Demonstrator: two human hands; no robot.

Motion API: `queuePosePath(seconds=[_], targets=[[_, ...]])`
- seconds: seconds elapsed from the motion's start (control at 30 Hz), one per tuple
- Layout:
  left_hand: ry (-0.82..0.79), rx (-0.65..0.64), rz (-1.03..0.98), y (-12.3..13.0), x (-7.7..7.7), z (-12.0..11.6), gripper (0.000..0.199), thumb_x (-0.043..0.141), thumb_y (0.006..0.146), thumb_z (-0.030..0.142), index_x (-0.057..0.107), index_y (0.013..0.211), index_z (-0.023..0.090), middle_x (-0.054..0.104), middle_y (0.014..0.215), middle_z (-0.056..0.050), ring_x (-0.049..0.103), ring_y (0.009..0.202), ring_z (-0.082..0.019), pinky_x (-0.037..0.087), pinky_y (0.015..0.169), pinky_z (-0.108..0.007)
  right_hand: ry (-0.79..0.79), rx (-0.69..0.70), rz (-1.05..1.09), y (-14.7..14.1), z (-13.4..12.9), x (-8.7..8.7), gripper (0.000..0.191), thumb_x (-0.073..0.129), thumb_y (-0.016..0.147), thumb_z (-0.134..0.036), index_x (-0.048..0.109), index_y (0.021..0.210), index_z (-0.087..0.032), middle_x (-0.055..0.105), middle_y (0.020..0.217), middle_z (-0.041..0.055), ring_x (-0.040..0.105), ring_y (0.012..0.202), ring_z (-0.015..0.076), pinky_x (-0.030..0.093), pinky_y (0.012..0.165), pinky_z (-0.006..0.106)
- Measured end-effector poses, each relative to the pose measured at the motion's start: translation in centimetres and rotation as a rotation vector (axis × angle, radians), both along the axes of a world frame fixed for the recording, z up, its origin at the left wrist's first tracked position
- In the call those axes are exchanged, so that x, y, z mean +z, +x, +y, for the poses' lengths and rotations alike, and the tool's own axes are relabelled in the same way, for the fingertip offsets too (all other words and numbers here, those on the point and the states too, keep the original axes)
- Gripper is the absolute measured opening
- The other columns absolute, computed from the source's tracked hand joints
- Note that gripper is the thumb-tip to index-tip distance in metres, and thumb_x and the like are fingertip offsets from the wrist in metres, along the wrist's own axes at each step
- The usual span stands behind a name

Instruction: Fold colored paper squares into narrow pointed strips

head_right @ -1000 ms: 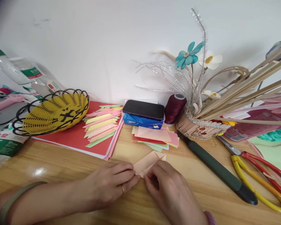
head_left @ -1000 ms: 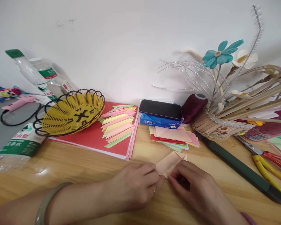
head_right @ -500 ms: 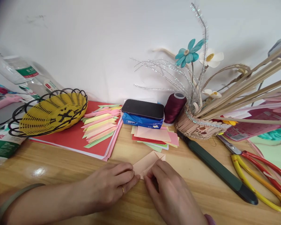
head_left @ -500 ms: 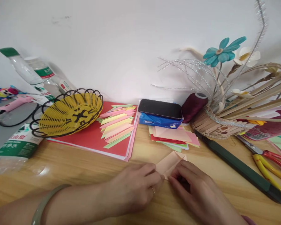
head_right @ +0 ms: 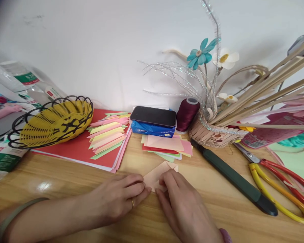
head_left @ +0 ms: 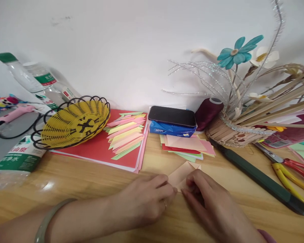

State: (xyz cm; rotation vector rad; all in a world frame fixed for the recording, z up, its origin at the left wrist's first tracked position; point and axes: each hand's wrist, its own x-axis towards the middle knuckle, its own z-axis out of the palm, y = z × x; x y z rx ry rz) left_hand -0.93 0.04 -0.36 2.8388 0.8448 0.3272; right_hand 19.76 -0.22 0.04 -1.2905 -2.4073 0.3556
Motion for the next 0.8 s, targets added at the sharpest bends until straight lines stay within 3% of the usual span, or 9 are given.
queuePosePath(seconds=[0.23,0.37,0.57,0.67,0.8], targets=[[0.095,-0.046,0.008,0.1,0.3,0.0,0.014,0.040,0.093,0.014,0.055,0.095,0.014,0.058,0.089,-0.001,0.052,0.087,-0.016,0.046,0.075,-0.029,0.375,0.305,-0.132,1.9,-1.1,0.2,0.038,0.023,0.092,-0.013,0.054,0.114,-0.014,0.066,0.099,0.0075,0.060,0.081,0.0182,0.050,0.067,0.030],[0.132,-0.070,0.002,-0.1,0.9,0.2,0.015,0.042,0.092,0.013,0.056,0.093,0.012,0.059,0.091,-0.002,0.052,0.088,-0.017,0.045,0.081,-0.030,0.377,0.343,-0.166,3.3,-1.3,-0.1,0.040,0.026,0.091,-0.016,0.052,0.121,-0.013,0.065,0.108,0.0074,0.060,0.089,0.0199,0.051,0.073,0.033],[0.342,-0.047,0.012,-0.2,0.7,1.1,0.014,0.045,0.093,0.017,0.057,0.098,0.014,0.057,0.092,-0.003,0.050,0.095,-0.019,0.037,0.093,-0.037,0.390,0.381,-0.108,3.4,-1.5,-0.2,0.042,0.026,0.090,-0.014,0.049,0.124,-0.016,0.068,0.100,0.0070,0.061,0.092,0.0204,0.049,0.075,0.033],[0.402,0.040,0.004,0.2,0.5,1.3,0.014,0.045,0.092,0.017,0.058,0.091,0.014,0.056,0.090,-0.004,0.049,0.090,-0.019,0.040,0.084,-0.036,0.412,0.351,-0.059,2.0,-2.2,-0.8,0.041,0.024,0.090,-0.012,0.053,0.119,-0.015,0.069,0.095,0.0077,0.062,0.087,0.0204,0.049,0.074,0.032],[0.266,0.145,-0.030,1.1,0.6,1.4,0.014,0.052,0.083,0.024,0.060,0.090,0.014,0.055,0.089,-0.007,0.048,0.091,-0.023,0.041,0.074,-0.036,0.422,0.358,-0.015,-0.2,-2.9,0.0,0.040,0.025,0.089,-0.009,0.058,0.110,-0.018,0.070,0.096,0.0069,0.063,0.084,0.0181,0.050,0.071,0.029]])
